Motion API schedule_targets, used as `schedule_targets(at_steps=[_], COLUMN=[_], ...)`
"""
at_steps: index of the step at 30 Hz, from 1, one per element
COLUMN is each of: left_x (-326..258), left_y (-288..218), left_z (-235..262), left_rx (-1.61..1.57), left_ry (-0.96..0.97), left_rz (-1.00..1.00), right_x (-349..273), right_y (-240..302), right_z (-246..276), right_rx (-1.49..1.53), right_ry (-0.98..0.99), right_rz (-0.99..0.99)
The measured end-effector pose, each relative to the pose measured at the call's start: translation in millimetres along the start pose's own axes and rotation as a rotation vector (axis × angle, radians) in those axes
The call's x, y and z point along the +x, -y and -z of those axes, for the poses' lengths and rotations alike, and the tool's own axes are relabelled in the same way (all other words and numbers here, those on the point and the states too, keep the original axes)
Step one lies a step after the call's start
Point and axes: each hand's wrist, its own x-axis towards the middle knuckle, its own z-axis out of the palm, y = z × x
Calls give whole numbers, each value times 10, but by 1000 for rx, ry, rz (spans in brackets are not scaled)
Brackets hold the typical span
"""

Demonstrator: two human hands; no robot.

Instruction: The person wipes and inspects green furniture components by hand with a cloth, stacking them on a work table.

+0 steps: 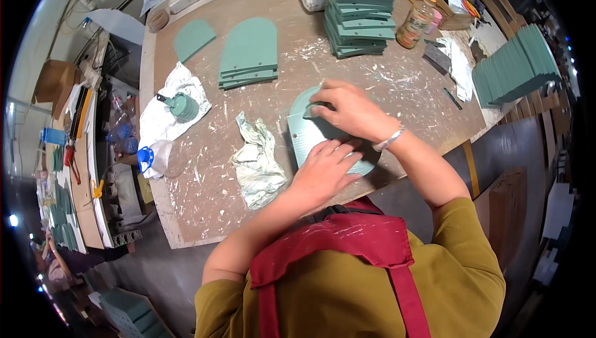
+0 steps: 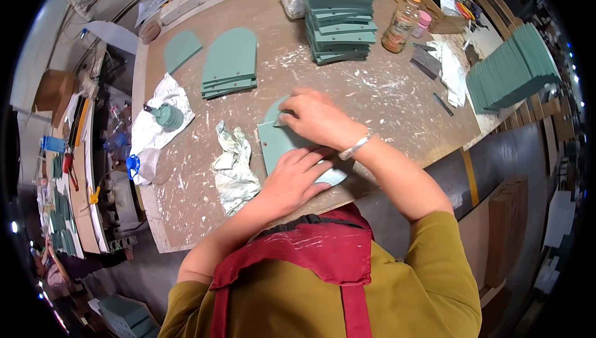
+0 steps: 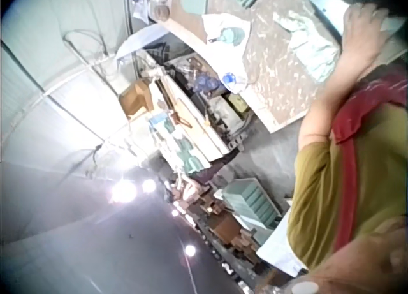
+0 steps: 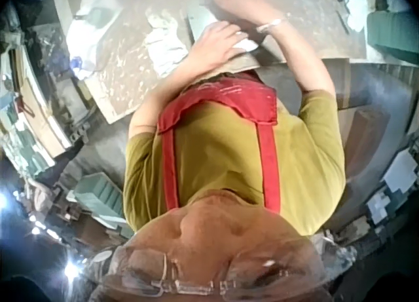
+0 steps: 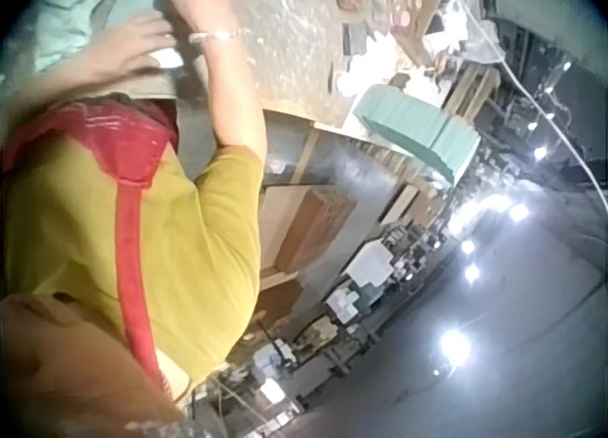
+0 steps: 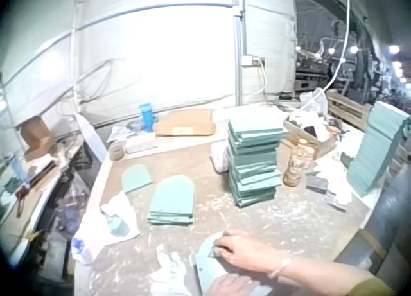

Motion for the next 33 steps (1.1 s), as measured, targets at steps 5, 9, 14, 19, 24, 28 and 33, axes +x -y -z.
schedule_targets(at_steps=[5, 9, 14, 19, 24, 28, 33], left_x=[16, 21, 38, 47, 30, 16, 66], left_y=[-12, -26, -37, -57, -44, -47, 68], left_z=[31, 49, 58, 62, 19, -5, 185], left_rx=[-14, -25, -20, -23, -14, -6, 94], left_ry=[-21, -9, 14, 44, 25, -8, 60], left_rz=[2, 18, 14, 38, 50, 53, -41], right_x=[-187, -507, -638, -719, -1192, -1535, -1341], right_y=[-222, -331, -380, -399, -328, -247, -212], right_z=[264, 514, 504, 343, 385, 302, 278], right_rx=[-37, -61, -55, -35, 86, 162, 185], right_ry=[31, 2, -119, -236, -280, -316, -483], right_rz=[-172, -320, -275, -184, -389, -443, -434])
